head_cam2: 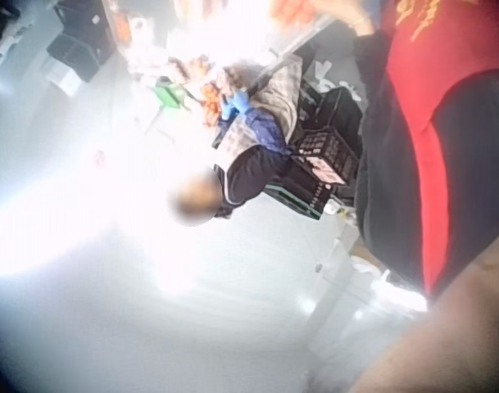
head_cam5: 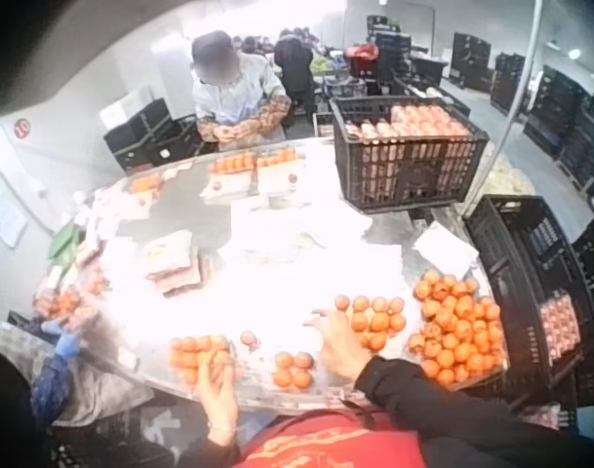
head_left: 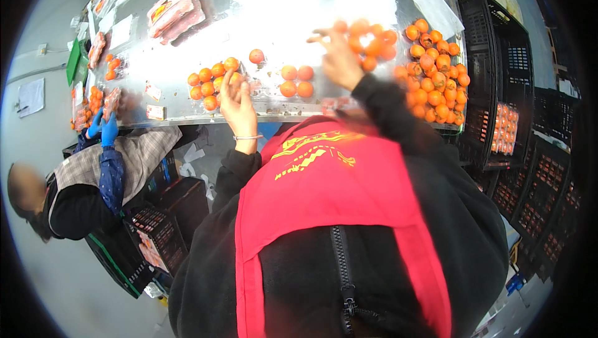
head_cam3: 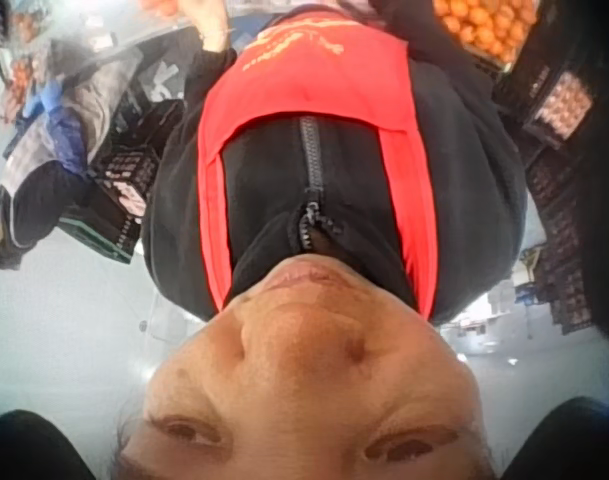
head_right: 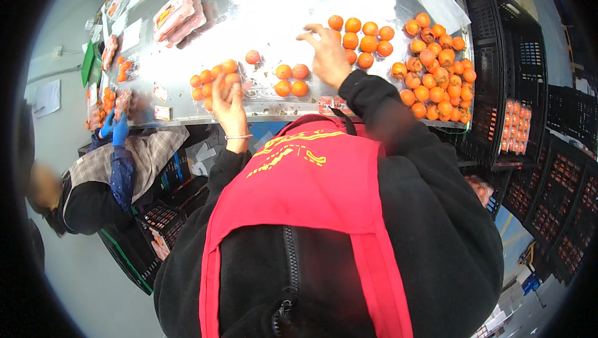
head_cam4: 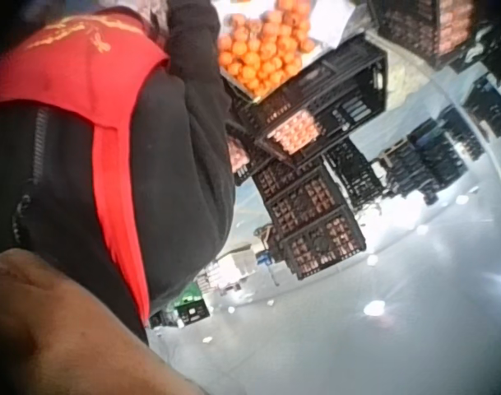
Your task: The person places small orange fruits into clear plastic trays on a metal table, then seals the trays with lids and stacks them into black crates. The person also moves crates and continues packing additional trays.
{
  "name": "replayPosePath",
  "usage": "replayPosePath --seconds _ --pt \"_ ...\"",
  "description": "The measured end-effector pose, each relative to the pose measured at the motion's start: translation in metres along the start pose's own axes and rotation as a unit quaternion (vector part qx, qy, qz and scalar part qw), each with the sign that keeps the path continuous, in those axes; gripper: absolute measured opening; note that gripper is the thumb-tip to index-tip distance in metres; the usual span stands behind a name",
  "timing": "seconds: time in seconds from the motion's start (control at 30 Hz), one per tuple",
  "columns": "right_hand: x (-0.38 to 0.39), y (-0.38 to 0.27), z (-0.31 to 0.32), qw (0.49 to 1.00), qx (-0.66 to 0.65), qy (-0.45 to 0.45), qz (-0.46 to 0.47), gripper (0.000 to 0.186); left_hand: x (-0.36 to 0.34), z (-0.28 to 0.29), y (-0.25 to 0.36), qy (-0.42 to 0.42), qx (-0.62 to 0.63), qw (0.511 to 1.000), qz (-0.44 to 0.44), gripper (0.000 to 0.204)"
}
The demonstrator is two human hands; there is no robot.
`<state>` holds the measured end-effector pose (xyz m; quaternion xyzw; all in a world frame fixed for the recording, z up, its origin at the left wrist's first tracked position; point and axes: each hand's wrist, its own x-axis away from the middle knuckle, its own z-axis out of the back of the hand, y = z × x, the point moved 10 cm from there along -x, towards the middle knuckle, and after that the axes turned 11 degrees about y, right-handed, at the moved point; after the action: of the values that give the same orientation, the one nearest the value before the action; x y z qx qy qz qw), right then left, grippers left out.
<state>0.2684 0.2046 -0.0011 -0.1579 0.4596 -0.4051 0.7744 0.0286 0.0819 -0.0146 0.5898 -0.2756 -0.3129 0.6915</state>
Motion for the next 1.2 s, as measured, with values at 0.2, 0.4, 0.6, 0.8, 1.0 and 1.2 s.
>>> replayPosePath --seconds 0.2,0.4,0.6,0.8,1.0,1.2 --pt "0.002 -0.025 -0.126 0.991 -0.027 -0.126 -0.035 0.024 -0.013 0.024 -0.024 -0.013 -0.014 0.999 0.042 0.034" --pt "0.003 -0.017 -0.225 0.946 0.193 -0.255 -0.052 0.041 -0.048 0.046 -0.029 -0.126 0.034 0.991 0.031 0.026" --pt "-0.013 -0.028 -0.208 0.965 0.191 -0.177 -0.041 0.038 -0.068 0.05 -0.034 -0.181 0.048 0.982 0.035 0.027" --pt "0.0 -0.082 -0.124 0.962 -0.161 -0.057 -0.215 0.044 -0.057 0.014 -0.033 -0.227 0.141 0.942 0.204 0.05" --pt "0.006 -0.137 -0.07 0.973 -0.15 -0.082 -0.154 0.037 -0.024 -0.023 -0.007 -0.324 0.022 0.931 0.166 0.05" --pt "0.012 -0.137 -0.042 0.975 -0.162 -0.052 -0.144 0.039 -0.013 -0.035 -0.004 -0.301 -0.004 0.938 0.17 0.052"
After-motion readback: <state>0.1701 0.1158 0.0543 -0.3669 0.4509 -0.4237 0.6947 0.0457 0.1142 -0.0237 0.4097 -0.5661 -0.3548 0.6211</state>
